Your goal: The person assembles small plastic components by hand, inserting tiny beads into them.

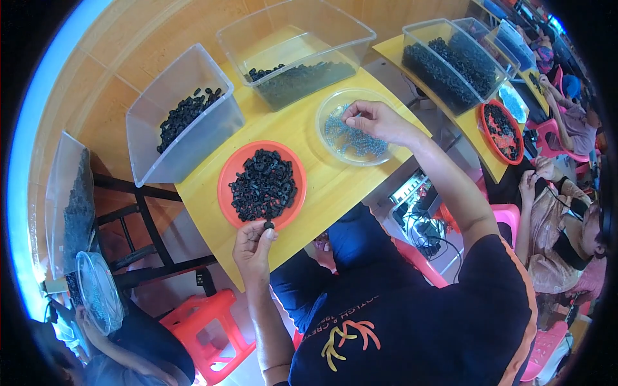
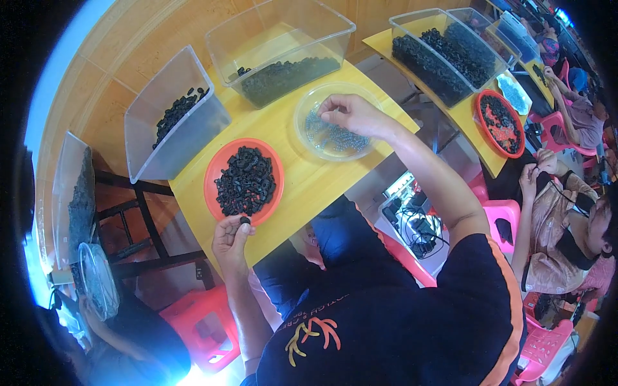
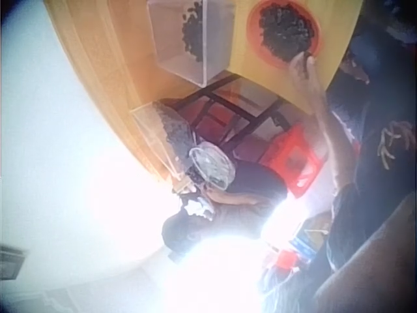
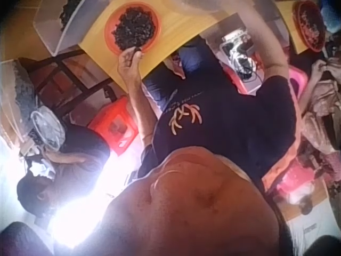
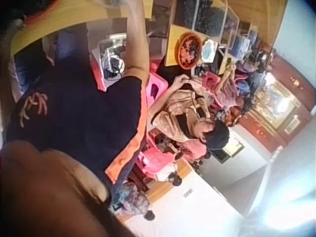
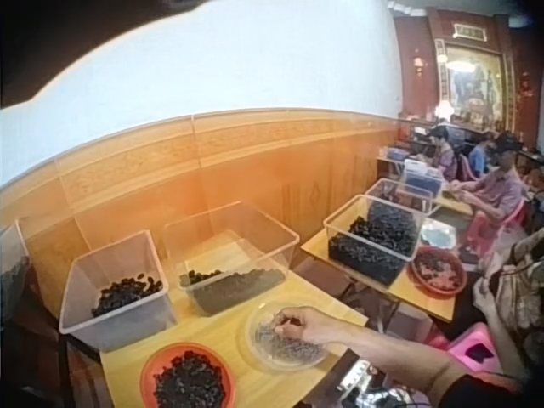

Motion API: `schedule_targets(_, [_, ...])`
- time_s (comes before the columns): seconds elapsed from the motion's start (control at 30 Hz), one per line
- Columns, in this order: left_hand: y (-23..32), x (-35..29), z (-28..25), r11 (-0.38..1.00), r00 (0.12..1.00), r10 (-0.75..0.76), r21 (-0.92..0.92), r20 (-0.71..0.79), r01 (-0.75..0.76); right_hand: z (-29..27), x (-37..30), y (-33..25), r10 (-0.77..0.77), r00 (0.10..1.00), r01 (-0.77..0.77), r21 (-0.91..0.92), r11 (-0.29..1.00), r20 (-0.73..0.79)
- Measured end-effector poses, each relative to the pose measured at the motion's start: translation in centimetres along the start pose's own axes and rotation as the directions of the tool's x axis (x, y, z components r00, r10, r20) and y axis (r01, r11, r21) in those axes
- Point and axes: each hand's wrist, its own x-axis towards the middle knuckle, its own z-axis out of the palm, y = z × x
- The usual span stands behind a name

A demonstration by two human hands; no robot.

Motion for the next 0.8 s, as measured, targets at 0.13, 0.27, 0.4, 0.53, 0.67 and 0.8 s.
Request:
schedule_targets(0.13, [0.4, -0.1, 0.5, 0.999, 1.0, 0.009, -0.04, -0.01, -0.01, 0.2, 0.4, 0.3, -0.123, 0.991, 0.108, -0.209, 0.972, -0.06])
schedule_targets(0.27, [0.7, 0.4, 2.0, 0.998, 1.0, 0.015, -0.065, -0.01, -0.016, 2.9, -1.6, -5.4, 0.112, 0.99, -0.133, 0.323, 0.937, 0.083])
schedule_targets(0.4, [1.6, 1.0, 4.0, 0.989, 0.998, 0.03, -0.145, 0.054, -0.022, 7.6, -4.4, -9.0, -0.008, 0.974, -0.101, 0.468, 0.878, 0.226])
schedule_targets(0.53, [2.4, 0.6, 4.3, 0.985, 0.989, 0.109, -0.147, 0.098, -0.094, 10.7, -5.1, -9.9, -0.046, 0.952, -0.121, 0.512, 0.85, 0.303])
schedule_targets(0.67, [2.6, 0.2, 4.3, 0.985, 0.989, 0.125, -0.125, 0.076, -0.115, 11.7, -5.2, -10.0, -0.046, 0.943, -0.144, 0.528, 0.837, 0.329])
schedule_targets(0.8, [1.9, 0.0, 3.6, 0.943, 0.998, 0.021, -0.332, 0.059, -0.001, 12.2, -5.8, -9.6, -0.021, 0.955, -0.156, 0.564, 0.811, 0.295])
